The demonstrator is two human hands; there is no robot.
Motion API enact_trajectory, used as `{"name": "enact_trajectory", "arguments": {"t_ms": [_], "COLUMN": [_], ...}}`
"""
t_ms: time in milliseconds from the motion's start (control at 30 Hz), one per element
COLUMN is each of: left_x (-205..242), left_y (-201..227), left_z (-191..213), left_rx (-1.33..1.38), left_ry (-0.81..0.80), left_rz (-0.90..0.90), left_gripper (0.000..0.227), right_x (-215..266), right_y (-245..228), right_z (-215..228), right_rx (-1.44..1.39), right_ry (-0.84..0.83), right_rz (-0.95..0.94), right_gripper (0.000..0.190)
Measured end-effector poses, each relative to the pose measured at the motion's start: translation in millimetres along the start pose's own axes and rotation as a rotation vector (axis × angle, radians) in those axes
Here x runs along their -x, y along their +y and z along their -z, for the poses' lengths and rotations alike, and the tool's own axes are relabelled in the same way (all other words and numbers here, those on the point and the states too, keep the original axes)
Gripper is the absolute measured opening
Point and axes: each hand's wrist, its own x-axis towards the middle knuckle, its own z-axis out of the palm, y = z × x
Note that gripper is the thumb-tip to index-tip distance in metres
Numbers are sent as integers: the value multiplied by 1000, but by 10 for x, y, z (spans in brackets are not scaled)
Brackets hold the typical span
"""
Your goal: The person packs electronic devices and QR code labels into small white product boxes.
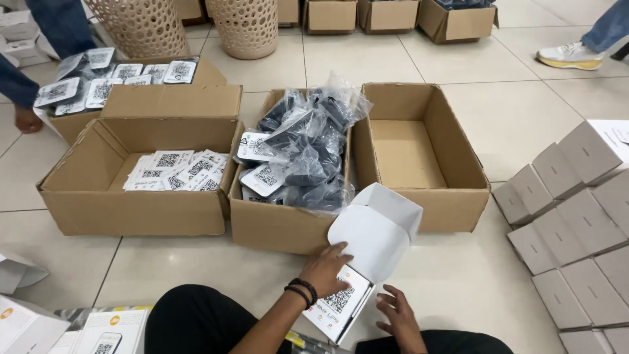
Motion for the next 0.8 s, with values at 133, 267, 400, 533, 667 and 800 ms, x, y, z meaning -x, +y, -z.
{"name": "enact_trajectory", "arguments": {"t_ms": [133, 267, 400, 533, 667, 800], "left_x": [177, 265, 294, 538, 605, 595], "left_y": [35, 66, 77, 371, 304, 56], "left_z": [-183, -311, -381, -52, -153, 27], "left_rx": [-17, -36, -35, -76, -121, 257], "left_ry": [-5, 63, 121, 28, -65, 158], "left_rz": [48, 62, 60, 105, 189, 330], "left_gripper": [76, 75, 70, 73, 71, 42], "right_x": [-79, -115, 47, 125, 332, 571], "right_y": [250, 315, 198, 267, 185, 85], "right_z": [-265, -296, -279, -308, -448, -623], "right_rx": [208, 372, 403, 354, 390, 771], "right_ry": [-39, -67, -46, -38, 156, 490], "right_rz": [-20, 337, 207, 239, 283, 763], "right_gripper": [90, 114, 102, 89, 69, 61]}}
